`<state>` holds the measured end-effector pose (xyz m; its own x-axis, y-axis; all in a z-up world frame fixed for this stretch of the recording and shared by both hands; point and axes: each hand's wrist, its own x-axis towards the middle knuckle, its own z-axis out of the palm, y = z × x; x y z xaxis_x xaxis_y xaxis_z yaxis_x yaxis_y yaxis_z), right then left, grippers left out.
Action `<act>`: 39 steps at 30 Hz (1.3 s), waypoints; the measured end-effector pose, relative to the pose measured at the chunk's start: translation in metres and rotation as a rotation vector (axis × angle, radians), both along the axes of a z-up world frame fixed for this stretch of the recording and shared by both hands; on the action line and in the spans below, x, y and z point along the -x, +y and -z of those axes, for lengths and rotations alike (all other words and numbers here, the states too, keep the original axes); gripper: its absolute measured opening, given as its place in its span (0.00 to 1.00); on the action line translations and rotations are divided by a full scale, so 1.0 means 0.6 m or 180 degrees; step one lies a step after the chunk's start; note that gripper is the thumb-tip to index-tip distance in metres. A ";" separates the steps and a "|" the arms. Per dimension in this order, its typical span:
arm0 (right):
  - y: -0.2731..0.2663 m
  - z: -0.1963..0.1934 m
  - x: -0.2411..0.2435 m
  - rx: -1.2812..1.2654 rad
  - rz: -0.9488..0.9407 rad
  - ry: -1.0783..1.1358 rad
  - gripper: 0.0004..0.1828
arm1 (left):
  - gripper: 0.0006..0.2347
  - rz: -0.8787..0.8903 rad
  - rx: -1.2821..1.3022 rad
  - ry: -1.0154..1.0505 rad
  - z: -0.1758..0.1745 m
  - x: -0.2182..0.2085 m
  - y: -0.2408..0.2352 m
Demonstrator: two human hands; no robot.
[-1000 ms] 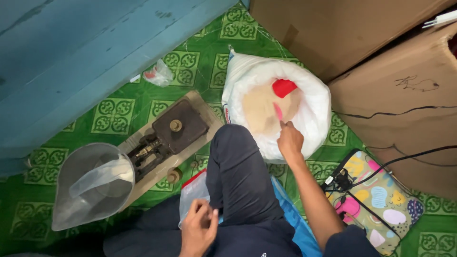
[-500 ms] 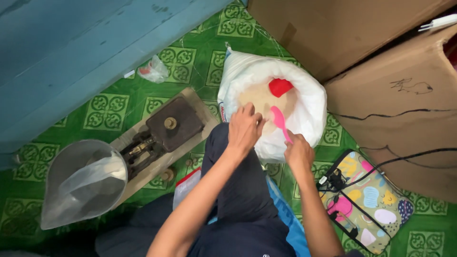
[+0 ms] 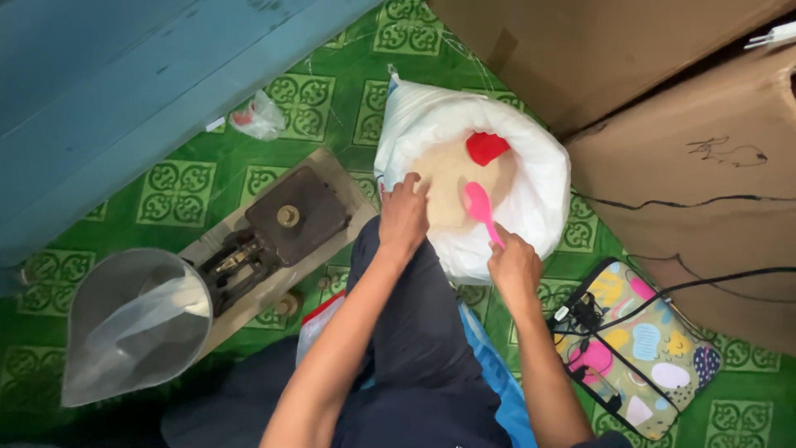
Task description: Packaging powder from a large sack into small plastic bags using a scoop and a scale
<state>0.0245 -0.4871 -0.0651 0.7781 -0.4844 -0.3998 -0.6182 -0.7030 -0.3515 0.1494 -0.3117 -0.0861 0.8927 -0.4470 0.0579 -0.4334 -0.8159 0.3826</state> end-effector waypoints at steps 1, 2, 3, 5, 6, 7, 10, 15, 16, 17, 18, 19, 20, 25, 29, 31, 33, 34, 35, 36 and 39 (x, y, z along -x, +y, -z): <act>0.001 0.008 -0.005 0.0002 0.0015 0.0002 0.21 | 0.11 0.0015 0.0002 0.0002 -0.009 0.009 0.003; 0.003 0.016 -0.009 0.0014 0.0008 0.0106 0.22 | 0.16 0.0055 -0.0028 0.0126 -0.018 0.018 0.007; 0.005 0.024 -0.015 0.0024 -0.0022 0.0207 0.22 | 0.21 0.0072 -0.0060 0.0248 -0.027 0.028 0.012; 0.012 0.043 -0.029 0.0041 -0.0084 0.0228 0.22 | 0.15 0.0084 0.0023 0.0071 0.010 0.060 0.027; 0.017 0.053 -0.037 0.0058 -0.0138 0.0249 0.22 | 0.13 0.0106 0.0107 -0.0105 0.028 0.075 0.036; 0.029 0.044 -0.054 0.0049 -0.0136 0.0236 0.22 | 0.13 0.0109 0.0098 -0.0117 0.009 0.084 0.045; 0.055 0.061 -0.094 -0.0129 -0.0229 0.0241 0.23 | 0.14 -0.0006 0.0373 -0.0542 -0.028 0.109 0.066; 0.068 0.154 -0.149 -0.0006 -0.0492 0.0096 0.26 | 0.13 -0.0100 0.0698 -0.0658 -0.013 0.105 0.073; 0.065 0.151 -0.150 -0.0004 -0.0503 0.0081 0.26 | 0.13 -0.0110 0.0697 -0.0674 -0.014 0.104 0.073; 0.062 0.149 -0.151 -0.0016 -0.0512 0.0042 0.26 | 0.13 -0.0112 0.0772 -0.0665 -0.015 0.101 0.074; 0.060 0.147 -0.153 -0.0027 -0.0522 0.0002 0.26 | 0.12 -0.0114 0.0846 -0.0657 -0.016 0.099 0.075; 0.058 0.127 -0.147 -0.0024 -0.0521 -0.0018 0.26 | 0.12 -0.0110 0.0848 -0.0677 -0.012 0.097 0.075; 0.056 0.108 -0.142 -0.0046 -0.0514 -0.0066 0.25 | 0.12 -0.0136 0.0893 -0.0706 -0.008 0.095 0.076; 0.049 0.016 -0.094 -0.0042 -0.0347 -0.0171 0.24 | 0.11 -0.0151 0.0969 -0.0746 -0.007 0.096 0.079; 0.030 -0.007 -0.056 -0.0216 0.0068 -0.0378 0.21 | 0.11 -0.0143 0.1019 -0.0728 -0.011 0.098 0.079; 0.021 0.002 -0.041 -0.0277 0.0223 -0.0432 0.21 | 0.11 -0.0153 0.1018 -0.0716 -0.012 0.098 0.079; 0.008 0.027 -0.031 -0.0680 0.0510 -0.0934 0.18 | 0.11 -0.0180 0.1020 -0.0719 -0.012 0.096 0.078; 0.006 0.031 -0.030 -0.0672 0.0507 -0.0939 0.18 | 0.11 -0.0181 0.1028 -0.0724 -0.011 0.096 0.077; 0.006 0.035 -0.025 -0.0853 0.0610 -0.1017 0.18 | 0.11 -0.0179 0.1044 -0.0717 -0.011 0.098 0.077; 0.006 0.039 -0.020 -0.1033 0.0712 -0.1095 0.17 | 0.11 -0.0177 0.1061 -0.0709 -0.012 0.099 0.078; -0.012 0.097 -0.011 -0.1301 0.0790 -0.1198 0.15 | 0.11 -0.0153 0.1041 -0.0696 -0.012 0.100 0.079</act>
<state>0.0313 -0.4941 -0.1234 0.7858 -0.5347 -0.3109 -0.5271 -0.3158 -0.7890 0.0891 -0.2641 -0.0786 0.8629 -0.3315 0.3814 -0.4978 -0.6876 0.5286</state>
